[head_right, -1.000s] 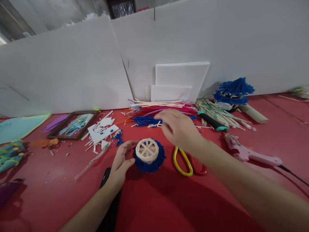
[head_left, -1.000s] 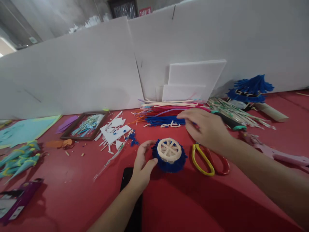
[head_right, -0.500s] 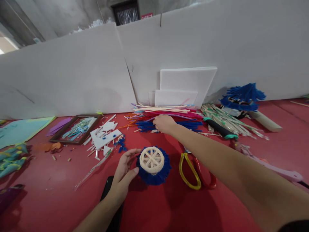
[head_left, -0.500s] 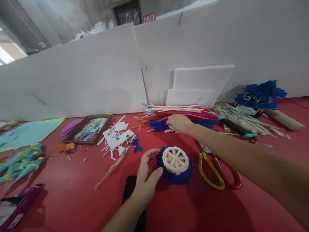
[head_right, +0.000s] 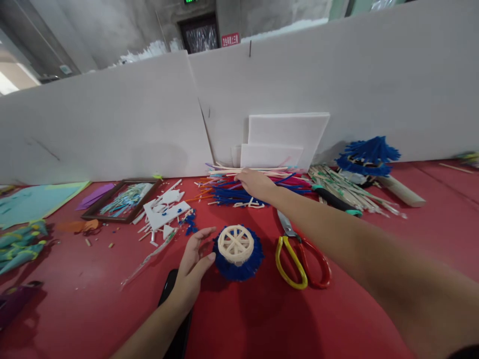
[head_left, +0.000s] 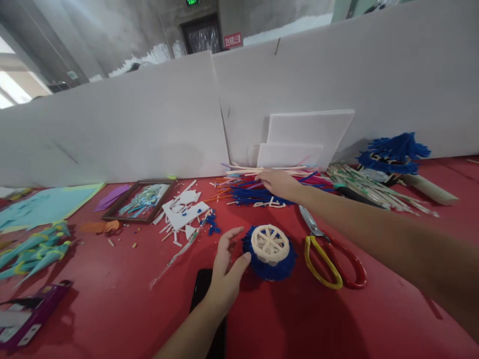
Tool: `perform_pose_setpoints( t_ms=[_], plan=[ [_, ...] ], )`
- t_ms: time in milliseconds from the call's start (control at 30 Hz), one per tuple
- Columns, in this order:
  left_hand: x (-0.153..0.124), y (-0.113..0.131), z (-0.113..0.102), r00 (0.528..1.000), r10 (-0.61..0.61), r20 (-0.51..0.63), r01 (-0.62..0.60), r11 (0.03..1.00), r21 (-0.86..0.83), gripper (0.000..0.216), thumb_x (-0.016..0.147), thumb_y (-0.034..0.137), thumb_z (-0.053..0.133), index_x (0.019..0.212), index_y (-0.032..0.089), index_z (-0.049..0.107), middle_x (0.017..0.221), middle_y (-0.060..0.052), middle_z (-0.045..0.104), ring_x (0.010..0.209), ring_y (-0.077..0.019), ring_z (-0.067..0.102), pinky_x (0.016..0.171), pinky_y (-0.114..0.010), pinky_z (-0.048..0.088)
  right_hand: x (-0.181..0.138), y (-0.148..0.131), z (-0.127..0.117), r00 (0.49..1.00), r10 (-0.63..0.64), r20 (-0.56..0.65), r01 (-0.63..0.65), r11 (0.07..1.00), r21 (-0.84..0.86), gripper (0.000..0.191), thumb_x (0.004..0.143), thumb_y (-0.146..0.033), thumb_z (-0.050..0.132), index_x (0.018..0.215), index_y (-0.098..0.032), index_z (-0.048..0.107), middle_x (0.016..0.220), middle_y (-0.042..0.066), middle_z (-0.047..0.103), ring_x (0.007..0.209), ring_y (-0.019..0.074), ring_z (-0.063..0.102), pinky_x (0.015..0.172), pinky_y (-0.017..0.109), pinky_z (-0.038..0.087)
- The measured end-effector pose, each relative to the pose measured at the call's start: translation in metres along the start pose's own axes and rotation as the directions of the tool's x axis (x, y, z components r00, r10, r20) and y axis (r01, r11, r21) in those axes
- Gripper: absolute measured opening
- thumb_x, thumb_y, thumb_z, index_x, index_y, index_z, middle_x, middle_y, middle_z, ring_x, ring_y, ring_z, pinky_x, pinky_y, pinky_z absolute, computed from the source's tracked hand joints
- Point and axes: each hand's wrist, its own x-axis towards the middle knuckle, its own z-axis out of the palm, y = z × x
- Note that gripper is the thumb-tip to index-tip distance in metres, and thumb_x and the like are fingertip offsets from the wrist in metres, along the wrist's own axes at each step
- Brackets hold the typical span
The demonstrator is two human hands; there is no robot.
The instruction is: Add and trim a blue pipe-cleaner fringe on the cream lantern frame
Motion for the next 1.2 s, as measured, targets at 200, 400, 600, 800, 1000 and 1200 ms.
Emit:
perform_pose_setpoints(
  t_ms=[200, 400, 600, 800, 1000, 1200],
  plan=[
    [0.0, 0.005, 0.003, 0.979, 0.107, -0.174, -0.11, 0.994, -0.008, 0.037, 0.084, 0.035, 0.066, 0.12, 0.026, 0.061, 0.133, -0.011, 0.07, 0.134, -0.0288, 0.061, 0.122, -0.052, 0.04, -0.004, 0.001, -0.012, 0.997, 0.049, -0.067, -0.05, 0.999, -0.019, 0.039, 0.1, -0.043, 0.065, 0.132, -0.02, 0.063, 0.135, 0.01, 0.064, 0.115, 0.0233, 0.066, 0.097, 0.046, 0.059],
    [0.057, 0.048, -0.007, 0.918, 0.334, -0.215, -0.294, 0.935, 0.197, 0.026, 0.091, 0.031, 0.061, 0.116, 0.025, 0.065, 0.124, -0.009, 0.073, 0.125, -0.0259, 0.066, 0.116, -0.047, 0.046, -0.007, 0.005, -0.03, 0.993, 0.041, -0.107, -0.044, 0.999, -0.024, 0.037, 0.101, -0.043, 0.064, 0.13, -0.02, 0.064, 0.134, 0.01, 0.065, 0.114, 0.0228, 0.066, 0.097, 0.046, 0.059],
    [0.14, 0.092, 0.01, 0.872, 0.387, 0.299, -0.489, 0.661, 0.569, 0.019, 0.087, 0.029, 0.068, 0.103, 0.021, 0.074, 0.116, -0.012, 0.078, 0.124, -0.0342, 0.065, 0.119, -0.053, 0.037, -0.018, -0.021, -0.055, 0.984, -0.112, -0.136, 0.12, 0.992, 0.05, 0.033, 0.101, -0.041, 0.064, 0.125, -0.019, 0.066, 0.127, 0.009, 0.068, 0.112, 0.0219, 0.067, 0.097, 0.046, 0.059],
    [0.146, 0.101, 0.02, 0.852, 0.282, 0.441, -0.508, 0.652, 0.563, 0.018, 0.092, 0.023, 0.057, 0.079, 0.021, 0.069, 0.072, -0.002, 0.072, 0.079, -0.0208, 0.068, 0.085, -0.033, 0.051, -0.051, -0.028, -0.085, 0.978, -0.055, -0.199, 0.086, 0.984, 0.155, 0.022, 0.1, -0.025, 0.049, 0.104, -0.021, 0.07, 0.11, 0.011, 0.075, 0.108, 0.0249, 0.069, 0.096, 0.04, 0.053],
    [0.104, 0.073, -0.023, 0.945, 0.185, 0.269, -0.314, 0.739, 0.596, 0.017, 0.093, 0.026, 0.052, 0.098, 0.02, 0.067, 0.084, -0.003, 0.074, 0.082, -0.0191, 0.068, 0.084, -0.034, 0.054, -0.129, -0.024, -0.095, 0.953, 0.234, -0.19, -0.168, 0.936, 0.31, 0.019, 0.092, -0.037, 0.048, 0.082, -0.024, 0.059, 0.075, 0.005, 0.072, 0.067, 0.0199, 0.065, 0.062, 0.033, 0.048],
    [0.022, 0.033, -0.036, 0.907, -0.231, 0.353, 0.069, 0.906, 0.417, 0.115, 0.058, 0.036, 0.092, 0.155, 0.02, 0.032, 0.161, -0.028, 0.048, 0.15, -0.039, 0.049, 0.121, -0.057, 0.041, -0.225, -0.08, -0.036, 0.905, 0.408, 0.123, -0.387, 0.667, 0.636, 0.019, 0.097, -0.042, 0.04, 0.092, -0.027, 0.05, 0.062, -0.003, 0.067, 0.055, 0.0162, 0.064, 0.054, 0.027, 0.049]
  ],
)
